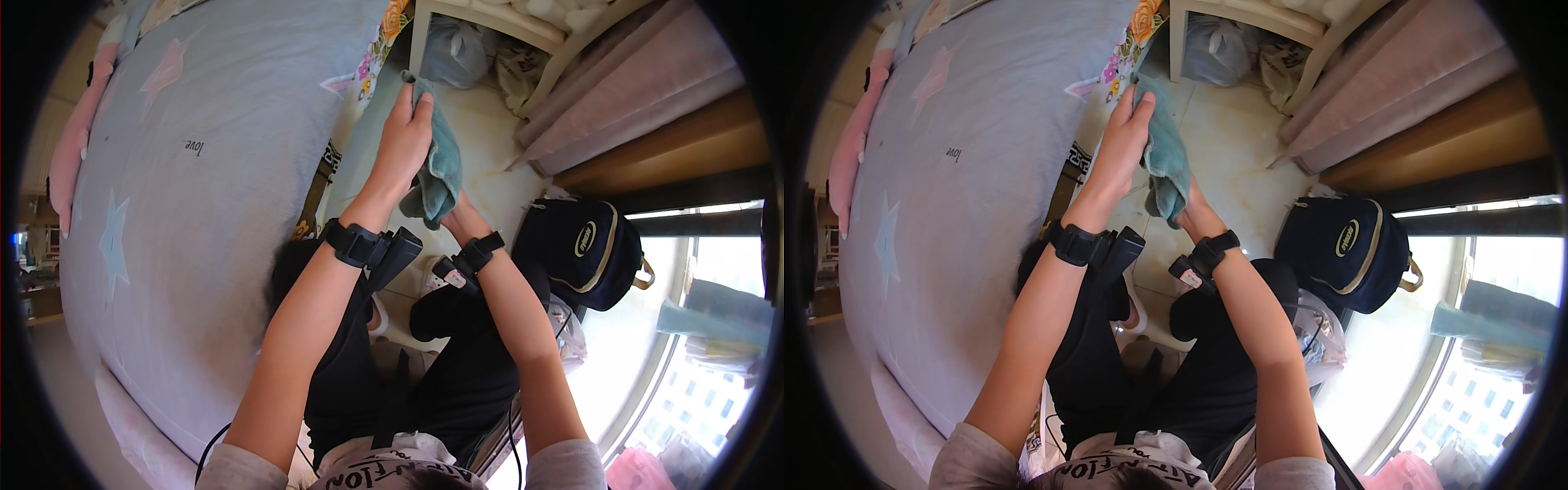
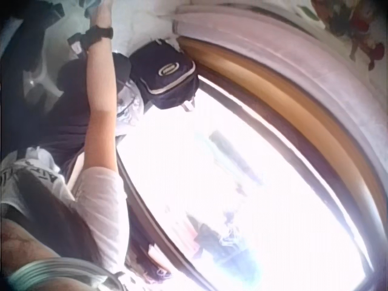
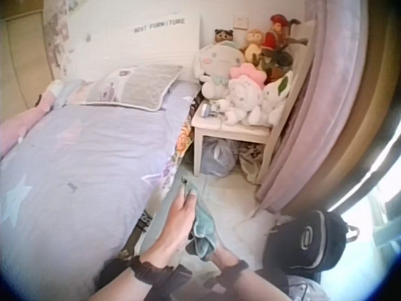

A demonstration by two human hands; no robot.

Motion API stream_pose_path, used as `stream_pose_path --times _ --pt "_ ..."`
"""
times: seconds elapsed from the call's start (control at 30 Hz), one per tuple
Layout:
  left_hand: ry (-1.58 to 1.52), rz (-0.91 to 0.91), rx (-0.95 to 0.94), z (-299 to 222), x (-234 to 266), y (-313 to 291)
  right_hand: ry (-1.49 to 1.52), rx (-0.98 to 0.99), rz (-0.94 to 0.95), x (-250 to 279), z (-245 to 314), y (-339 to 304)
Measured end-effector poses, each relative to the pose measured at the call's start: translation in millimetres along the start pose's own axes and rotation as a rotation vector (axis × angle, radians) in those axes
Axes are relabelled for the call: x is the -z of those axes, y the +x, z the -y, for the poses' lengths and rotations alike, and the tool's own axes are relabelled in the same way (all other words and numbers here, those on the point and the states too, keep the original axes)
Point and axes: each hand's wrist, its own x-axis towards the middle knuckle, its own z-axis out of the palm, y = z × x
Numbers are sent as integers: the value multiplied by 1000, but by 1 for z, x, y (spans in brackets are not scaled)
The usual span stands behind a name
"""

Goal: The person moves a hair dryer onto a shelf, closes a curtain, ties a bag of trash, places a cushion on a bed, and wipes the floor using a cloth.

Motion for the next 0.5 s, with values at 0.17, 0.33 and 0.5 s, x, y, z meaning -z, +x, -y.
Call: stream_pose_path --times 0.17,0.33,0.5 --pt "50 -4 46 -7 11 0 -150 103 -185 -12 -1 1" --pt "90 -10 20 -5 -1 -7 -58 7 21 -24 -1 -8" --pt "90 116 71 -4 -5 -10 166 3 219 -34 -3 -17"
